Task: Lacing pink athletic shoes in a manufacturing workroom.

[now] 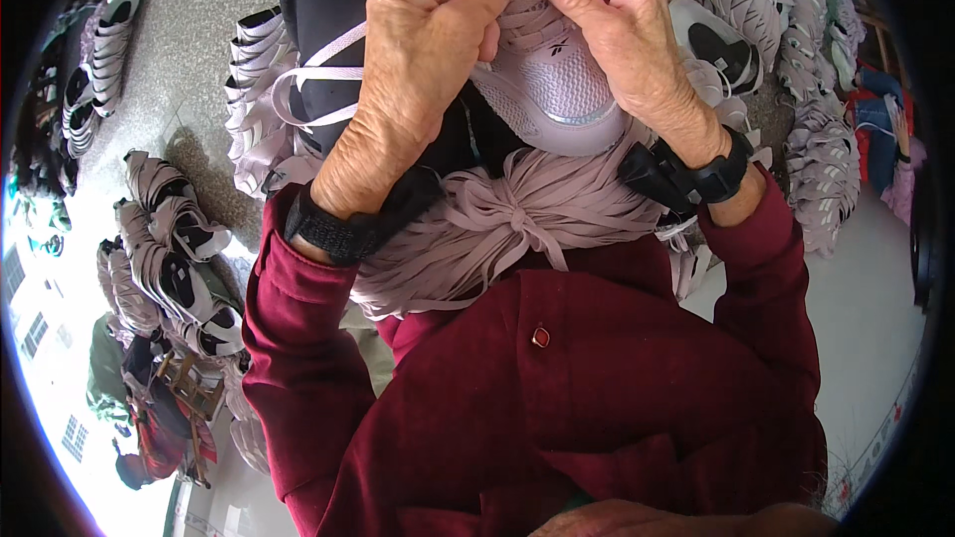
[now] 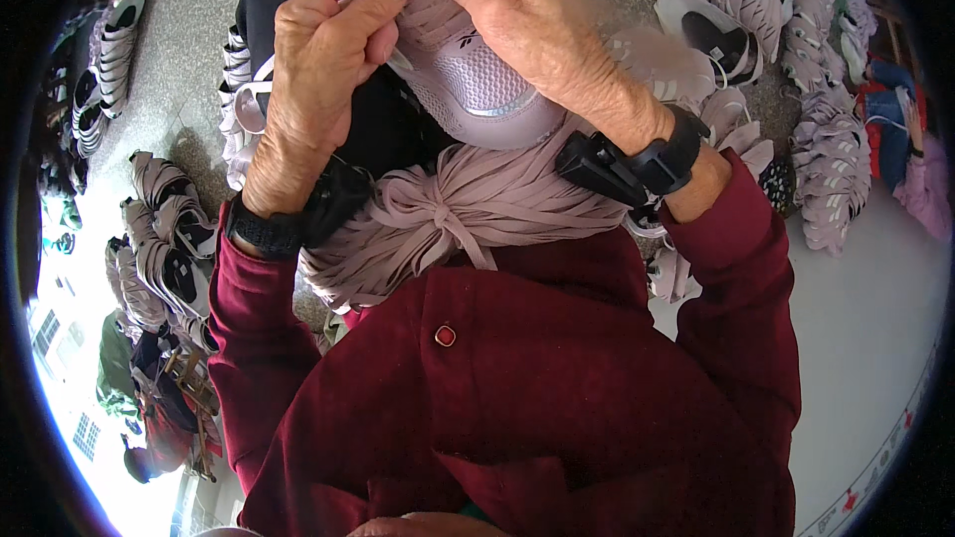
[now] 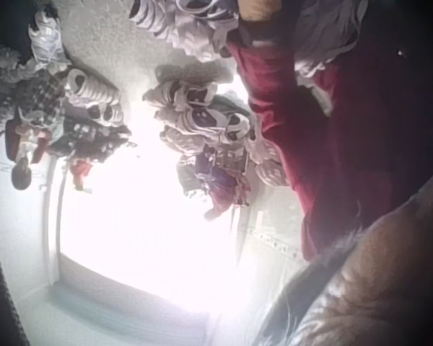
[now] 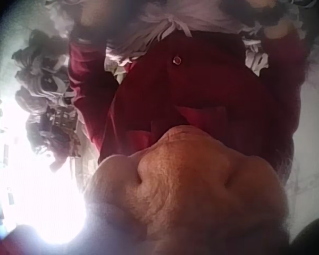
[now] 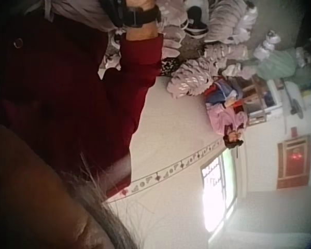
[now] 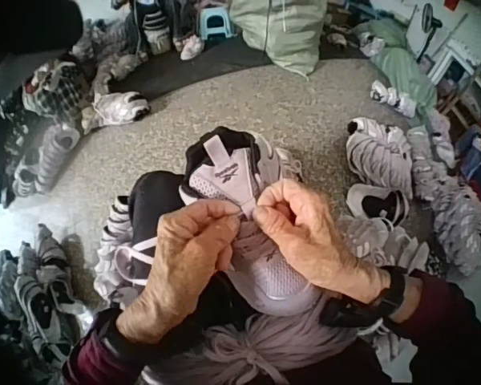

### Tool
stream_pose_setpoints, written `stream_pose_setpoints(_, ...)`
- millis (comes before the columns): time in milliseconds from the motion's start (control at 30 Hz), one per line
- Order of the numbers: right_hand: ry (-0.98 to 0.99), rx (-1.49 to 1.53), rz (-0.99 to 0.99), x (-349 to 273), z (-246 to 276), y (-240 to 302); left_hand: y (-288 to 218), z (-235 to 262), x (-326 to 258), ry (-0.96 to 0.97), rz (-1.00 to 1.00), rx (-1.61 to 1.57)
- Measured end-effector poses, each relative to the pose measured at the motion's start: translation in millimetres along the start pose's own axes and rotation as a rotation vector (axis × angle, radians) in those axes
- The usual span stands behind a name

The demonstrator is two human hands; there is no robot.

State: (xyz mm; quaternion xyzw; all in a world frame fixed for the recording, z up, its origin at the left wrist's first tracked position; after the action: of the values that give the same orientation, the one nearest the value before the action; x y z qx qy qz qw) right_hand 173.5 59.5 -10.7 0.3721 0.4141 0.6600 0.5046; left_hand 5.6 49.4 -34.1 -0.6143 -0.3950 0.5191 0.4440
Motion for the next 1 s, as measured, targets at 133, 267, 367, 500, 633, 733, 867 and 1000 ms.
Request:
stream_pose_setpoints(133,-0.069,0.093,0.029,-4.6,0.3,-1.9,-15.7,-15.3,-6.7,0.029,0.051,-0.067)
stream_pose_setpoints(267,-0.103,0.096,-0.024,-9.2,0.9,-16.2,-16.2,-8.5,-5.3,0.043,0.027,-0.097)
stream_pose_setpoints(367,-0.131,0.150,-0.011,-12.4,2.0,-16.5,-18.7,-10.6,-5.1,0.059,0.083,-0.101)
stream_pose_setpoints(500,-0.131,0.051,-0.013,-14.8,2.8,-13.6,-15.1,-13.3,-11.1,0.046,0.172,-0.148)
stream_pose_setpoints(633,-0.146,0.067,-0.025,-16.5,1.9,-18.8,-14.7,-17.8,-13.4,0.044,0.214,-0.219)
stream_pose_setpoints(733,-0.260,0.428,-0.085,-17.0,2.2,-26.8,-15.4,-17.6,-11.6,0.072,0.203,-0.186)
stream_pose_setpoints(867,-0.222,0.164,-0.024,-15.3,6.6,-19.6,-13.7,-14.6,-8.4,0.018,0.197,-0.142)
stream_pose_setpoints(1000,-0.199,0.061,-0.038,-14.0,5.9,-17.7,-15.9,-16.2,-7.0,-0.026,0.024,0.008)
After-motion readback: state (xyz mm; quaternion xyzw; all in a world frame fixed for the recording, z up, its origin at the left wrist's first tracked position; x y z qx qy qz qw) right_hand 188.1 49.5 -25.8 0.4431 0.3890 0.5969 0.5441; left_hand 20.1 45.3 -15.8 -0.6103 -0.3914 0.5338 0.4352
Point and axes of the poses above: each hand's wrist, its own x-axis towards the middle knuckle, its own z-axis out of the back of the hand, y = z × x, the point moved 6 cm from there along x, towards the middle knuckle, and after that the axes turned 2 degrees about z, right-handed, at the moved point
